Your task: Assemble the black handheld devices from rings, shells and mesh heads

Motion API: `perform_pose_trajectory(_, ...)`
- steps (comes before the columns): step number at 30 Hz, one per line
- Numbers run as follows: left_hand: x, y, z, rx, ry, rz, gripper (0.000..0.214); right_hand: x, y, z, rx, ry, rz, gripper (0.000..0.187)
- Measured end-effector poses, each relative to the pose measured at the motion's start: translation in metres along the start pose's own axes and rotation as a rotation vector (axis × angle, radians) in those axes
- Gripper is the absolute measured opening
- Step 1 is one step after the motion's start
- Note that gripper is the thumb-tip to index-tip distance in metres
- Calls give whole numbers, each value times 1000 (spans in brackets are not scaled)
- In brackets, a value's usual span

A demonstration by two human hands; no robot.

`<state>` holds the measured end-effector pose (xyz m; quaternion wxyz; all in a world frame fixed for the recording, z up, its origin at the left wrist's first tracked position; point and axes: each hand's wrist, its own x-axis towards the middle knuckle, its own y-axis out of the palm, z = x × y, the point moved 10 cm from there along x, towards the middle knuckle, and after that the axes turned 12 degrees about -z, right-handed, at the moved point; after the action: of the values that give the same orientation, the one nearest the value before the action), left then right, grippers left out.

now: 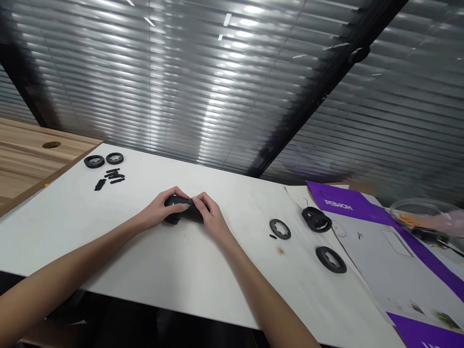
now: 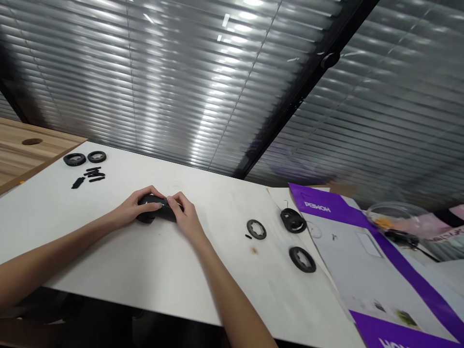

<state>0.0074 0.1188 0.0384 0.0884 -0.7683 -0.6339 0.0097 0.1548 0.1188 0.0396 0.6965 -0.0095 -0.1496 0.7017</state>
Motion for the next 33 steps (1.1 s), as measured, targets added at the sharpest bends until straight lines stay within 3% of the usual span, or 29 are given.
perform_pose_trajectory(7,3,0,5,-129,-67,-5,28,0,0,3,-37,11,11,35)
perform_pose_trajectory(11,0,1,-1,-53,13,-2,30,-4,3,8,-45,7,58,29)
perform_pose_trajectory(15,-2,2,-2,-18,72,7,38,-6,5,7,-63,37,66,36)
perform_pose_trajectory(33,-1,-1,1,22,55,-42,54,-6,8,12,-67,-24,106,37)
